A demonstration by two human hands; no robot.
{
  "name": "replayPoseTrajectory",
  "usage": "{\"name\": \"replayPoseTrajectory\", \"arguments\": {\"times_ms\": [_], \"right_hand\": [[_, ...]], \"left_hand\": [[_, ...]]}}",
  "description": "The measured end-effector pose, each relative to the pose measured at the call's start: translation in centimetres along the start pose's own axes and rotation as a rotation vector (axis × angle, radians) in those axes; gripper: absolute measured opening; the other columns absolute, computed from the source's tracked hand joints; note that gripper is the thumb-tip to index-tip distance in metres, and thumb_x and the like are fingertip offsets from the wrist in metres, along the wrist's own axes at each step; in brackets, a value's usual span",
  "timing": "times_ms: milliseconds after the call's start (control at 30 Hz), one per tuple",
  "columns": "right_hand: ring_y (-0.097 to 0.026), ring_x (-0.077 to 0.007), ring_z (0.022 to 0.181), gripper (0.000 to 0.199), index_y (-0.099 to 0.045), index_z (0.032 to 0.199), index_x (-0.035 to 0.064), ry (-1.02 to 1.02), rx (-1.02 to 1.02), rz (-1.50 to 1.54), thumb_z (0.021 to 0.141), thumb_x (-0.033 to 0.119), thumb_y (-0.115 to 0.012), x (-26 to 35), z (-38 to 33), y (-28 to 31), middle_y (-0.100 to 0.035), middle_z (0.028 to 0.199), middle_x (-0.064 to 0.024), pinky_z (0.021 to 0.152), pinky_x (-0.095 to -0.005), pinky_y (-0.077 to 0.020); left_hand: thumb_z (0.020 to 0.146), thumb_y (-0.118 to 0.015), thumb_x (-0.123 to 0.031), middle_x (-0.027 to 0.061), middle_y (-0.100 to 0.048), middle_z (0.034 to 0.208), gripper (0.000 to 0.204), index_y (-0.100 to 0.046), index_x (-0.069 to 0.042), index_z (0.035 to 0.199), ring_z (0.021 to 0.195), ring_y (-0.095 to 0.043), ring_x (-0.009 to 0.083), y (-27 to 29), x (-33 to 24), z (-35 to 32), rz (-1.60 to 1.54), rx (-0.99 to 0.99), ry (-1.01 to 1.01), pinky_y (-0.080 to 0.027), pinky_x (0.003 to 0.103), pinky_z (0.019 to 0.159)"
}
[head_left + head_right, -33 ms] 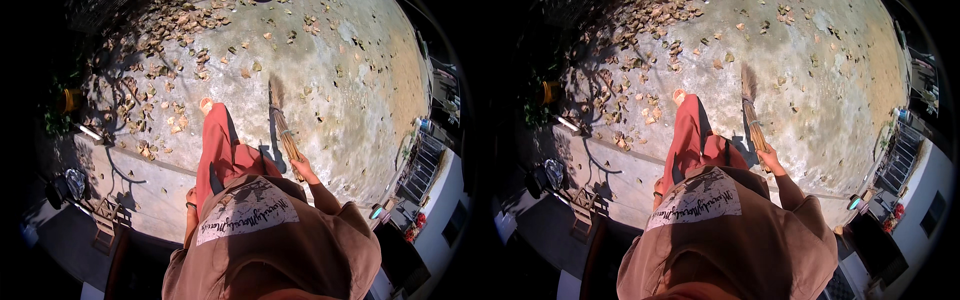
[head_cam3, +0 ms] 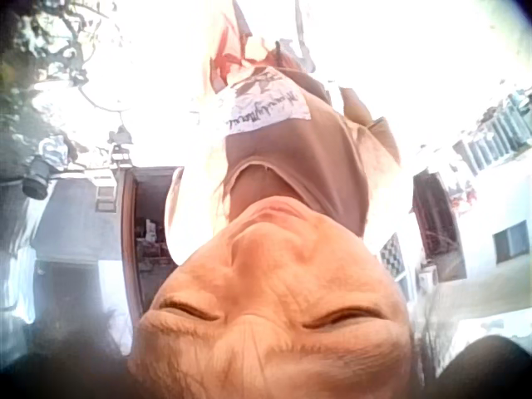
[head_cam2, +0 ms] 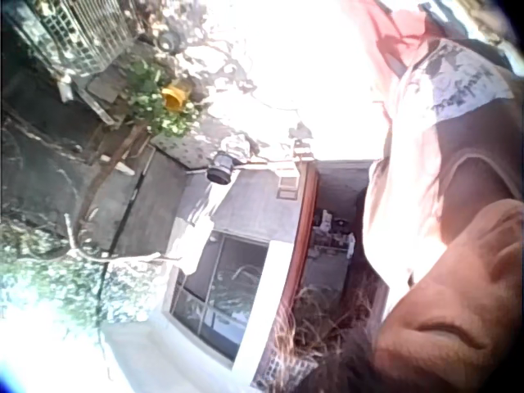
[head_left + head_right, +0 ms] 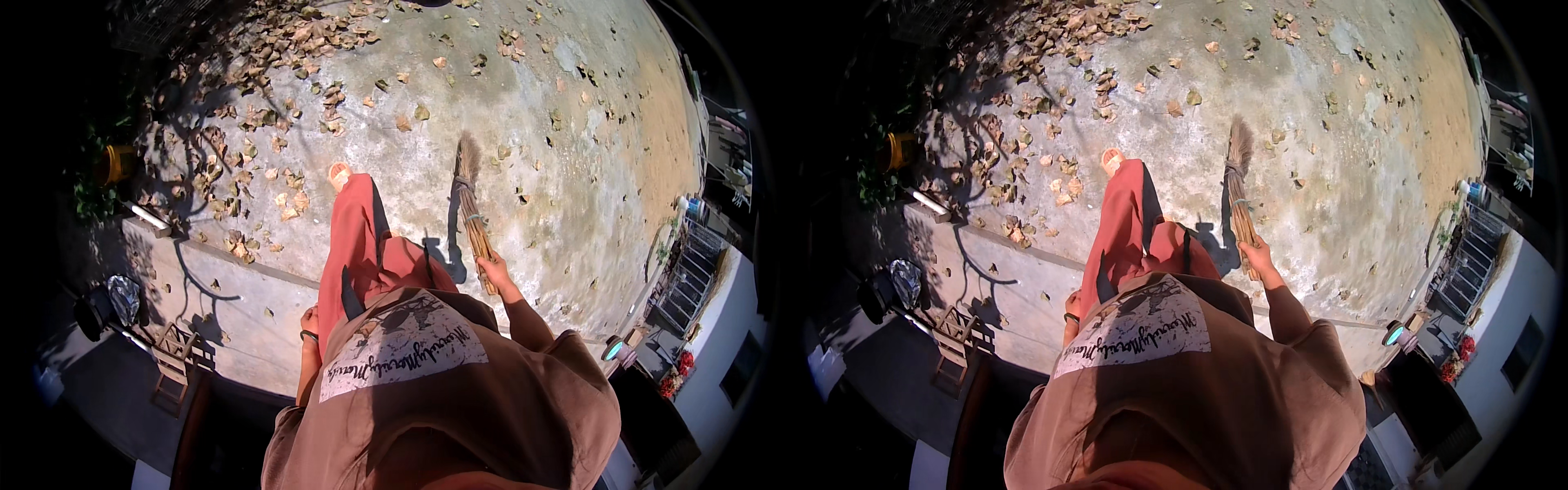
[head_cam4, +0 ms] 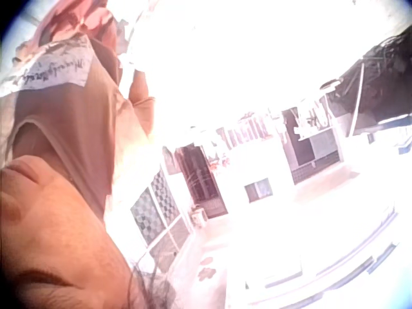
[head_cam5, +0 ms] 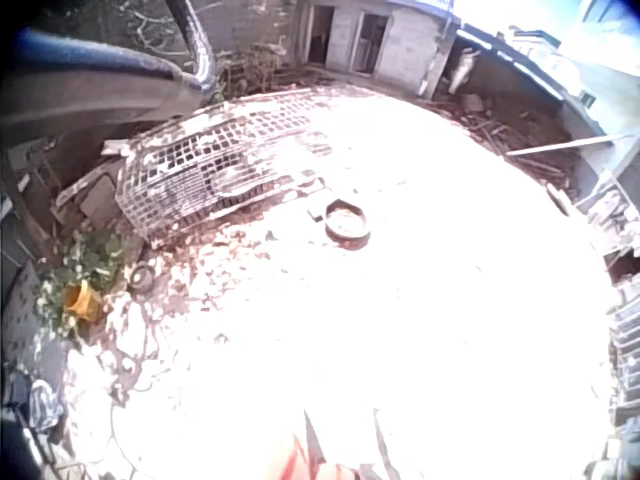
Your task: The person retrieves round white food items from a refrigerator and places them in a metal bowl. The person then collects firewood and dried leaves to arrange in a traditional wood-burning stove, squats to place the fuel, and covers it with a lid.
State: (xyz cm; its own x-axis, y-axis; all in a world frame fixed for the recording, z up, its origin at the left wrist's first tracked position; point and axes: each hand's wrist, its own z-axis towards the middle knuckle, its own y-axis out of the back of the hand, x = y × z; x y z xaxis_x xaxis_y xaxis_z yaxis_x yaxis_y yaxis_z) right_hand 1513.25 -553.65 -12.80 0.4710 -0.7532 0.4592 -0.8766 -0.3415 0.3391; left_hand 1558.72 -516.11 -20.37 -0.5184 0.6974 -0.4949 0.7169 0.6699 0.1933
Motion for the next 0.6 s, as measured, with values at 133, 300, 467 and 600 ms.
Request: {"name": "replayPoseTrajectory", "arguments": {"times_ms": [133, 300, 467, 600], "right_hand": [[-0.059, -0.0182, 0.053, 0.033, -0.064, 0.093, 0.0024, -0.321, -0.115, 0.119, 0.079, 0.03, -0.075, 8.3, 12.8, -3.7, -0.062, 0.072, -0.0058, 0.046, -0.0344, -0.0493], [-0.056, -0.0191, 0.049, 0.03, -0.064, 0.098, 0.0033, -0.177, 0.037, 0.357, 0.08, 0.026, -0.074, 23.0, 19.1, -22.4, -0.061, 0.071, -0.0071, 0.043, -0.0361, -0.0479], [-0.067, -0.0188, 0.077, 0.045, -0.066, 0.113, -0.0029, 0.002, 0.378, 0.249, 0.079, 0.024, -0.077, 38.2, 17.2, -29.5, -0.07, 0.095, -0.0119, 0.066, -0.0342, -0.0541], [-0.068, -0.0184, 0.088, 0.047, -0.065, 0.116, -0.0019, 0.215, 0.404, 0.014, 0.078, 0.024, -0.076, 47.9, 18.0, -27.6, -0.071, 0.099, -0.0111, 0.077, -0.0321, -0.0528]], "left_hand": [[0.098, -0.062, -0.03, 0.002, -0.068, 0.08, 0.03, -0.071, -0.001, 0.095, 0.072, -0.06, 0.0096, 0.8, -12.0, 2.4, 0.127, -0.053, 0.078, -0.049, 0.025, 0.066], [0.096, -0.063, -0.031, 0.001, -0.067, 0.08, 0.03, -0.071, -0.002, 0.093, 0.071, -0.059, 0.0099, 0.3, -21.6, 5.9, 0.14, -0.043, 0.073, -0.048, 0.026, 0.064], [0.096, -0.062, -0.029, 0.0016, -0.067, 0.081, 0.028, -0.07, -0.002, 0.098, 0.073, -0.062, 0.0124, -2.8, -27.9, 9.0, 0.157, 0.006, 0.004, -0.051, 0.028, 0.065], [0.096, -0.062, -0.031, 0.0036, -0.068, 0.082, 0.029, -0.069, -0.003, 0.103, 0.072, -0.065, 0.0151, -6.6, -33.7, 10.8, 0.069, 0.006, 0.082, -0.054, 0.031, 0.065]]}}
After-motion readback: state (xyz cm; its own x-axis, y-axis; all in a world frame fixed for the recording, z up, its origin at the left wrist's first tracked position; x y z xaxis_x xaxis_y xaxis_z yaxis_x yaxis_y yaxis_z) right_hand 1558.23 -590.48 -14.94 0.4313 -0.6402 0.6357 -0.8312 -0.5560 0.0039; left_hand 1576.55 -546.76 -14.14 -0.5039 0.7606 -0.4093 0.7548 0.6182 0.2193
